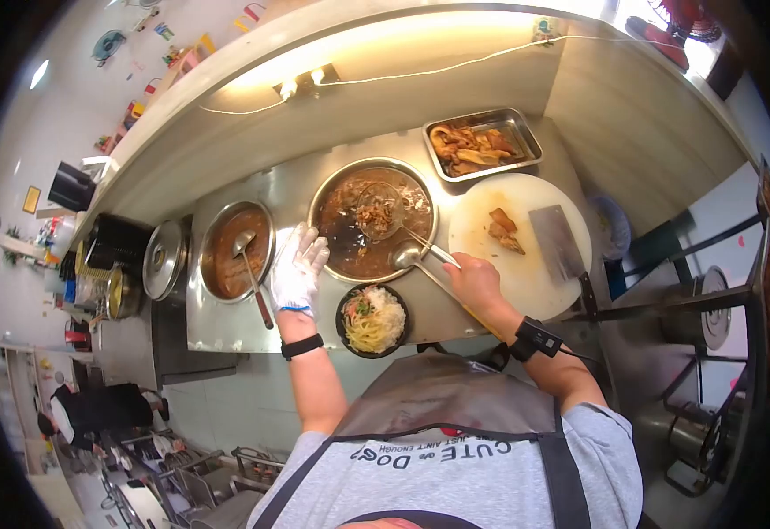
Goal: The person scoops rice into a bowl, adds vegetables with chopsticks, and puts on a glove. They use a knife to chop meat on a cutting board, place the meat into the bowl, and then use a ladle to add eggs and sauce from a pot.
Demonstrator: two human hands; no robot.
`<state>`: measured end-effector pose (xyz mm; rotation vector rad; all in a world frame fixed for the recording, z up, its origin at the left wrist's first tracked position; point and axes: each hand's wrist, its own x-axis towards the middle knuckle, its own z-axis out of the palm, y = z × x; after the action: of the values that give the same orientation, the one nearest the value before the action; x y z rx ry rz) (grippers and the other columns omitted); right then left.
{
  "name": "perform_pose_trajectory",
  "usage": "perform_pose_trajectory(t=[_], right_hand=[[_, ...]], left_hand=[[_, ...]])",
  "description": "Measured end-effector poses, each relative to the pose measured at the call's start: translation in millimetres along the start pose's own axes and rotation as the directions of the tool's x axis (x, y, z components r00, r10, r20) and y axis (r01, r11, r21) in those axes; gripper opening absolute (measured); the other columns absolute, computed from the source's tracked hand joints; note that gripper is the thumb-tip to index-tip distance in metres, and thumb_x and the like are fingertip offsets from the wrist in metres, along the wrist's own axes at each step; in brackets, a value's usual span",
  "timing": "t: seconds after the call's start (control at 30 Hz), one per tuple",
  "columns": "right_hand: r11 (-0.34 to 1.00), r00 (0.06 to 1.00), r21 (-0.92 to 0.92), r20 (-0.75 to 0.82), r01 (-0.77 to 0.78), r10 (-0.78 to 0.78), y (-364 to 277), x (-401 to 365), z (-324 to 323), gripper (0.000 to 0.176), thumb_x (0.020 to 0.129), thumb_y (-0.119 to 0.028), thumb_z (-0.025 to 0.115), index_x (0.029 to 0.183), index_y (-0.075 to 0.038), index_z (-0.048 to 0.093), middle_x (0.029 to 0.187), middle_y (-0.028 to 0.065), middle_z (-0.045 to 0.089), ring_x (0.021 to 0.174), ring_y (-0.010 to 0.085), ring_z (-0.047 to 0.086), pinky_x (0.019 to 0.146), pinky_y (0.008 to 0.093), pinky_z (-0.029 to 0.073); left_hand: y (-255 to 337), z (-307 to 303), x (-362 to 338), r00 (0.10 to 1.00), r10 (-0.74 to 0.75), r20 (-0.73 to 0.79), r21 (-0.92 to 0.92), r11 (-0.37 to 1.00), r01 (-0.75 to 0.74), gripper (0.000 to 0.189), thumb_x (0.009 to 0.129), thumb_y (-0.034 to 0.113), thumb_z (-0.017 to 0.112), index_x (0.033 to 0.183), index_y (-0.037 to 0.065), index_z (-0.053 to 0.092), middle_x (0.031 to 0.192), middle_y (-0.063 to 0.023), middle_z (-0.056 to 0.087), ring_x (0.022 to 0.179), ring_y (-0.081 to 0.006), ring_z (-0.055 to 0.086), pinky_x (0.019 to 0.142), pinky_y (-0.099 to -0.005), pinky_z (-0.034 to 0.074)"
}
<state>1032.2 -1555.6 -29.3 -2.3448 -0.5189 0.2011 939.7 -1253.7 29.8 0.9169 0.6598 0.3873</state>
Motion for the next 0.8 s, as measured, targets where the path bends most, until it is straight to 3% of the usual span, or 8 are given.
perform_pose_trajectory(t=[0.13,0.23,0.33,0.37,0.43,0.53,0.6,0.8], right_hand=[[0.993,0.995,0.101,-0.085,0.064,-0.055,26,2,-2,0.028,0.087,-0.026,0.066,0.101,-0.003,0.07,0.08,0.0205,0.067,0.073,0.0353,0.066,0.066,0.0421,0.05],[0.941,0.996,0.328,0.064,-0.087,0.07,34,-1,-35,0.027,0.086,-0.024,0.067,0.099,-0.001,0.071,0.074,0.0175,0.066,0.067,0.027,0.064,0.063,0.0362,0.049],[0.849,0.973,0.479,0.15,-0.225,0.174,60,-18,-77,0.023,0.086,-0.02,0.068,0.096,0.0,0.071,0.069,0.0137,0.063,0.062,0.021,0.061,0.06,0.0318,0.046],[0.873,0.981,0.447,0.113,-0.193,0.159,62,-29,-99,0.021,0.086,-0.017,0.067,0.097,0.001,0.07,0.068,0.0132,0.062,0.06,0.0207,0.06,0.059,0.0319,0.046],[0.9,0.986,0.402,0.078,-0.169,0.15,64,-53,-140,0.019,0.087,-0.014,0.066,0.099,0.001,0.069,0.067,0.0127,0.062,0.059,0.0205,0.06,0.058,0.032,0.045],[0.981,0.997,0.193,-0.072,0.011,0.003,70,-90,-179,0.022,0.087,-0.008,0.064,0.106,0.001,0.066,0.07,0.013,0.06,0.061,0.0251,0.059,0.059,0.0359,0.046],[0.962,0.96,-0.162,-0.141,0.219,-0.242,81,-109,-192,0.03,0.085,-0.002,0.063,0.114,0.0,0.063,0.078,0.0133,0.059,0.07,0.0296,0.059,0.063,0.039,0.047],[0.878,0.925,-0.381,-0.126,0.289,-0.359,110,-137,-182,0.034,0.084,0.0,0.062,0.117,0.0,0.062,0.087,0.0135,0.058,0.079,0.0319,0.058,0.069,0.0411,0.048]], left_hand=[[5,6,-25,0.996,0.074,0.042,-0.035,0.997,-0.073,0.051,0.102,0.019,0.031,0.146,-0.007,0.027,0.144,-0.0253,0.039,0.128,-0.0368,0.046,0.107,-0.042,0.041],[0,4,-31,0.996,0.092,0.007,-0.164,0.982,-0.09,0.046,0.098,0.023,0.051,0.137,-0.002,0.047,0.132,-0.0204,0.053,0.107,-0.0308,0.061,0.091,-0.0382,0.052],[8,20,-52,0.996,0.086,0.009,-0.187,0.979,-0.083,0.045,0.1,0.023,0.046,0.137,-0.002,0.047,0.132,-0.0192,0.053,0.107,-0.0295,0.061,0.091,-0.0373,0.052],[8,21,-57,0.991,0.112,0.074,-0.101,0.989,-0.104,0.056,0.1,0.021,0.03,0.145,-0.01,0.025,0.147,-0.028,0.034,0.131,-0.041,0.041,0.111,-0.0475,0.035],[4,24,-63,0.996,0.084,0.017,-0.206,0.975,-0.079,0.045,0.101,0.022,0.044,0.138,-0.002,0.045,0.133,-0.0179,0.053,0.109,-0.0282,0.06,0.092,-0.0362,0.052],[-6,32,-73,0.996,0.092,0.014,-0.224,0.971,-0.086,0.045,0.101,0.021,0.041,0.139,-0.002,0.044,0.133,-0.019,0.053,0.11,-0.0279,0.059,0.095,-0.0357,0.05],[-14,36,-74,0.996,0.094,-0.007,-0.19,0.977,-0.093,0.045,0.101,0.021,0.041,0.139,-0.003,0.044,0.133,-0.0193,0.053,0.11,-0.0279,0.059,0.095,-0.0354,0.05],[-32,57,-73,0.999,0.017,0.038,-0.126,0.992,-0.013,0.045,0.1,0.023,0.047,0.136,-0.003,0.046,0.131,-0.0202,0.054,0.109,-0.0278,0.06,0.094,-0.0345,0.049]])
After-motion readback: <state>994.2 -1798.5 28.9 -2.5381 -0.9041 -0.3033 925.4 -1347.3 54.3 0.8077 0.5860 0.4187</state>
